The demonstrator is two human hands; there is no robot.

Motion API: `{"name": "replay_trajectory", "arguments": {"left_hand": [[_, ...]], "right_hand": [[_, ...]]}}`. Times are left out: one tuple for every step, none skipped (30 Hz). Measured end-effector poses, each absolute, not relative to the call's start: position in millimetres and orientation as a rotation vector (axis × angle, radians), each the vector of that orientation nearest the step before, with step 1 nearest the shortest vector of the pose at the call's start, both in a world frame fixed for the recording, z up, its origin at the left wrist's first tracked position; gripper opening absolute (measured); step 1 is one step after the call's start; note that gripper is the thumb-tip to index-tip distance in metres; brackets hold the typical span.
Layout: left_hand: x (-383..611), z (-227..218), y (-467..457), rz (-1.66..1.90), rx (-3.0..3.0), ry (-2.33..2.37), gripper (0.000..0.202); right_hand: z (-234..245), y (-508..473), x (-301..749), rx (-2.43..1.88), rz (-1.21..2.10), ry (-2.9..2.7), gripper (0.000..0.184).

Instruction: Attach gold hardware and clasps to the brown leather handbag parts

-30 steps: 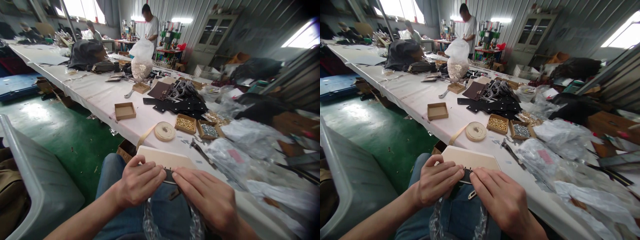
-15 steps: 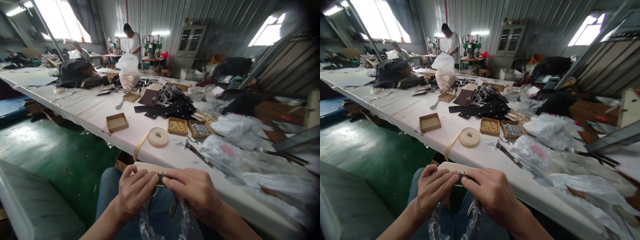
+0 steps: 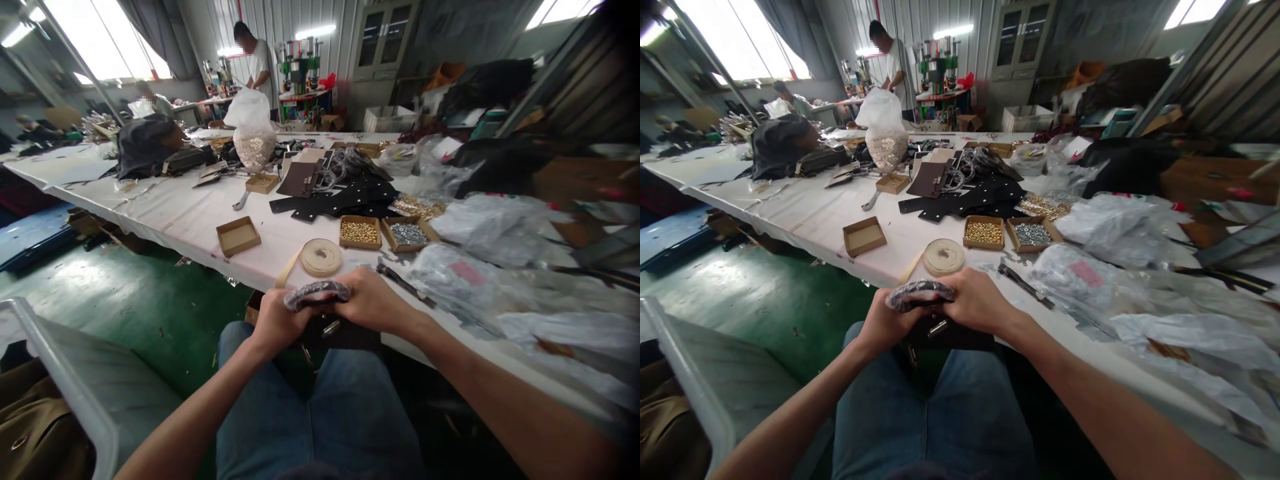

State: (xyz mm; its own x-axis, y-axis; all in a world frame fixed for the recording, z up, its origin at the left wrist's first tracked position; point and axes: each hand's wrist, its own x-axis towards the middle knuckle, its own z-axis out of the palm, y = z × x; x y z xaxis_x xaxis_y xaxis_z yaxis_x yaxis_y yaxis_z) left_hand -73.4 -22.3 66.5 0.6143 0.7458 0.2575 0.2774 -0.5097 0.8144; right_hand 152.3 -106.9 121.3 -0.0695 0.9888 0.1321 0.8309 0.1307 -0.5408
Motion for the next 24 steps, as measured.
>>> {"name": "replay_trajectory", "arguments": {"left_hand": [[-69.3,65.4,-19.2,0.765,2.031,0.819,0.003],[-66.0,64.0,-16.2,0.754,1.991,0.823,0.004],[-63.6,62.1,-13.4,0.747,1.952,0.823,0.006],[-62.3,59.6,-10.8,0.737,1.909,0.829,0.007],[-62.0,56.7,-8.3,0.726,1.857,0.842,0.008],[-62.5,53.2,-6.0,0.712,1.797,0.859,0.011],[-63.4,49.5,-3.9,0.692,1.734,0.879,0.015],[-64.3,45.6,-2.0,0.673,1.674,0.901,0.019],[-64.6,41.7,-0.5,0.656,1.618,0.919,0.023],[-64.1,38.1,0.4,0.65,1.562,0.931,0.026],[-62.6,34.8,0.6,0.652,1.509,0.937,0.028],[-60.1,32.2,0.0,0.659,1.46,0.935,0.03],[-56.7,30.2,-1.4,0.673,1.415,0.92,0.032],[-52.9,29.1,-3.5,0.688,1.376,0.898,0.034],[-49.3,28.7,-5.9,0.701,1.342,0.876,0.037],[-46.2,29.1,-8.5,0.71,1.313,0.864,0.039],[-44.1,30.0,-10.9,0.712,1.284,0.863,0.041],[-43.2,31.2,-12.9,0.708,1.251,0.877,0.042],[-43.4,32.5,-14.3,0.697,1.213,0.904,0.043],[-44.6,33.6,-15.2,0.686,1.176,0.935,0.044],[-46.3,34.2,-15.6,0.677,1.141,0.963,0.045],[-48.3,34.3,-15.7,0.677,1.107,0.985,0.046],[-50.1,33.8,-15.9,0.686,1.077,0.998,0.046],[-51.5,32.7,-16.3,0.702,1.047,1.005,0.047]], "right_hand": [[121.3,-103.5,154.0,-1.801,0.412,-1.954,0.004],[120.9,-101.5,155.5,-1.866,0.349,-1.956,0.006],[120.2,-100.9,156.9,-1.93,0.262,-1.96,0.02],[119.4,-102.0,158.2,-1.985,0.151,-1.959,0.038],[118.4,-104.8,159.2,-2.016,0.024,-1.96,0.059],[117.2,-109.0,160.0,-2.021,-0.111,-1.961,0.078],[115.7,-114.4,160.5,-2.006,-0.243,-1.959,0.089],[113.9,-120.5,160.7,-1.975,-0.369,-1.957,0.089],[111.5,-126.7,160.6,-1.927,-0.48,-1.971,0.079],[108.6,-132.4,160.0,-1.86,-0.566,-2.016,0.063],[105.0,-137.4,159.1,-1.78,-0.621,-2.091,0.045],[100.8,-141.2,157.9,-1.697,-0.652,-2.186,0.033],[96.3,-143.8,156.6,-1.623,-0.67,-2.282,0.028],[91.9,-145.3,155.4,-1.57,-0.683,-2.358,0.027],[87.9,-146.0,154.4,-1.547,-0.695,-2.401,0.027],[84.6,-146.3,153.7,-1.551,-0.706,-2.406,0.027],[82.3,-146.6,153.4,-1.568,-0.71,-2.388,0.028],[80.8,-147.3,153.3,-1.594,-0.7,-2.35,0.029],[79.9,-148.7,153.2,-1.632,-0.673,-2.299,0.029],[78.9,-151.0,152.7,-1.671,-0.642,-2.238,0.029],[77.4,-154.1,151.6,-1.703,-0.627,-2.166,0.031],[74.8,-157.8,149.4,-1.719,-0.63,-2.091,0.036],[70.9,-161.9,145.8,-1.714,-0.646,-2.016,0.043],[65.6,-165.9,140.9,-1.685,-0.655,-1.951,0.049]]}}
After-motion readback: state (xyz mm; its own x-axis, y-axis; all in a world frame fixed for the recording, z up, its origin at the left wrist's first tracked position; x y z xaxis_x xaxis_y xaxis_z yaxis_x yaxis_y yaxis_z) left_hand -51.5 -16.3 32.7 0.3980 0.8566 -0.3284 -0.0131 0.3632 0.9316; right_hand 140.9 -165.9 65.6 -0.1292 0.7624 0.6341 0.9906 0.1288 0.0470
